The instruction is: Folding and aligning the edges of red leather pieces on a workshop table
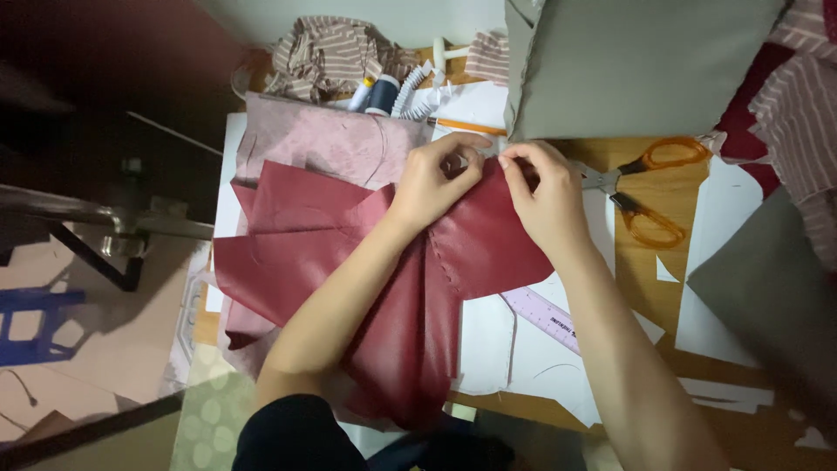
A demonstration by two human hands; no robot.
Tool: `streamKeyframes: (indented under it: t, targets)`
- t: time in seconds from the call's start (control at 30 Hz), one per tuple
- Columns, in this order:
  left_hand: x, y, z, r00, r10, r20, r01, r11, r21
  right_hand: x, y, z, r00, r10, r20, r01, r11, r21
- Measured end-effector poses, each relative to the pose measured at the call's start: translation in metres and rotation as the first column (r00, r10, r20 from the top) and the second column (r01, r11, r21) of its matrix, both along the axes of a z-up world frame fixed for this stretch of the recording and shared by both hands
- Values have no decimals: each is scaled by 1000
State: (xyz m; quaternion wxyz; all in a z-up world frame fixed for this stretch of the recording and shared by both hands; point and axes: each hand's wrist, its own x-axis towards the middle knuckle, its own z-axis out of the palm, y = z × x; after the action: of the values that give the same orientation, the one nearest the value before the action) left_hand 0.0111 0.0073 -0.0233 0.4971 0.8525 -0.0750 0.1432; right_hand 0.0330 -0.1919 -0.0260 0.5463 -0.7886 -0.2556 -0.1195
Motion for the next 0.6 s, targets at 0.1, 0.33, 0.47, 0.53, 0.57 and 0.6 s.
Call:
streamKeyframes:
  t: [0.1, 0.33, 0.47, 0.53, 0.57, 0.6]
  targets:
    - [-1, -1, -2, 999, 12, 30, -13, 1000, 28, 3, -2, -8, 1000, 10, -11, -10, 1000, 20]
    - [-6, -4, 11, 996, 74, 57, -75, 997, 5, 2, -5, -5, 998, 39, -43, -38, 998, 41]
    - [-6, -3, 16, 993, 23, 113, -28, 999, 44, 3, -6, -7, 996, 37, -76, -36, 999, 12]
    - [-7, -3, 17, 991, 12, 132, -19, 998, 53, 3, -5, -6, 994, 49, -96, -48, 999, 9]
    - [-6, -2, 16, 991, 2, 131, -12, 997, 71, 2, -5, -4, 983, 78, -169, -71, 996, 49]
    - [-6, -1, 14, 992, -6, 130, -6, 996, 87, 0, -5, -2, 964, 111, -241, -92, 992, 89]
